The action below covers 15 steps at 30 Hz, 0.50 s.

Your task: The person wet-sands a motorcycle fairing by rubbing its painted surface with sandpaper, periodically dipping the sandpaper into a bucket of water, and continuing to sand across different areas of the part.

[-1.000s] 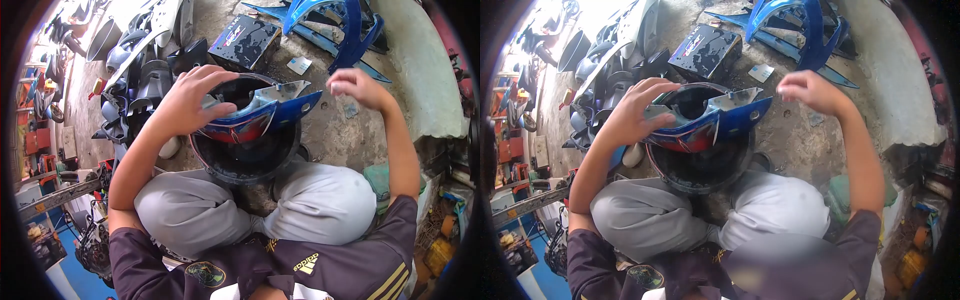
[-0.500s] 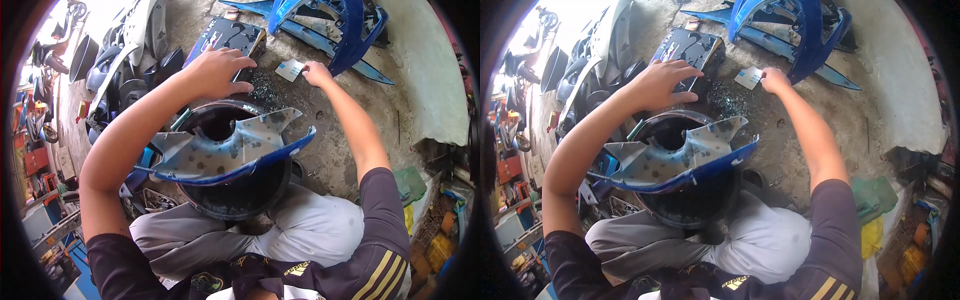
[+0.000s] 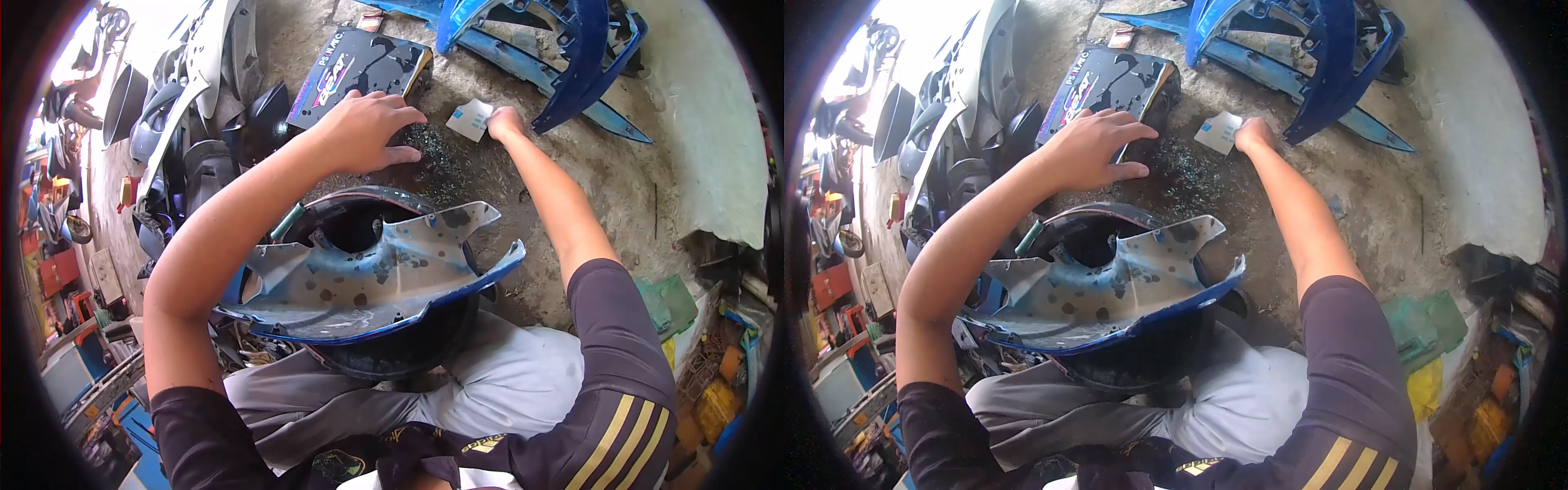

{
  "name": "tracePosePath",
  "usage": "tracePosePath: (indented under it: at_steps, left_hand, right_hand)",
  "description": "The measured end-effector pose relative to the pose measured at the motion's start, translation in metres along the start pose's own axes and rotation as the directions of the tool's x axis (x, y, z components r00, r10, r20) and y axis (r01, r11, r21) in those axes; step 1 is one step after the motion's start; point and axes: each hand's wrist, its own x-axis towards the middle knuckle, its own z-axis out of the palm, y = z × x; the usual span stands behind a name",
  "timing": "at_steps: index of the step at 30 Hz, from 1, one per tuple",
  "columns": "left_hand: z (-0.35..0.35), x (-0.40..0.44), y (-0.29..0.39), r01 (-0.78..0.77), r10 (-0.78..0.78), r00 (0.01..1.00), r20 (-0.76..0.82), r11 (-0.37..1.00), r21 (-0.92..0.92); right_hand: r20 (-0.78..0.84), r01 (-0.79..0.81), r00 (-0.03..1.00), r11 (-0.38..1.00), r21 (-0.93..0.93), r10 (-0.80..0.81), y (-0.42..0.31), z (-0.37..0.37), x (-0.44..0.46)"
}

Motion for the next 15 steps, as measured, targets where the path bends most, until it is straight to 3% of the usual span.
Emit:
tracePosePath:
  at_steps: [1, 4, 5, 9, 12, 15]
  left_hand:
    - [-0.001, 0.000, 0.002, -0.011, 0.011, 1.000, -0.013, 1.000, 0.000]
    - [-0.007, -0.011, 0.004, -0.018, 0.017, 0.998, -0.064, 1.000, -0.005]
    - [-0.012, -0.015, 0.006, -0.023, 0.022, 0.996, -0.083, 1.000, -0.010]
    - [-0.033, -0.044, 0.021, 0.008, -0.008, 0.988, -0.157, 1.000, 0.001]
    - [-0.048, -0.078, 0.038, 0.065, -0.055, 0.975, -0.214, 0.997, 0.040]
    - [-0.076, -0.120, 0.060, 0.062, -0.060, 0.940, -0.336, 0.998, -0.006]
  right_hand:
    - [-0.003, 0.033, 0.999, 0.999, 0.022, -0.033, 0.004, 0.001, 0.002]
    - [-0.173, 0.205, 0.975, 0.875, 0.438, -0.142, 0.009, -0.002, -0.006]
    - [-0.234, 0.306, 0.948, 0.828, 0.470, -0.217, 0.008, -0.007, -0.010]
    - [-0.307, 0.453, 0.890, 0.720, 0.526, -0.336, 0.001, -0.036, -0.040]
    - [-0.258, 0.461, 0.886, 0.668, 0.584, -0.385, -0.020, -0.102, -0.129]
    - [-0.405, 0.648, 0.760, 0.546, 0.531, -0.509, -0.014, -0.155, -0.200]
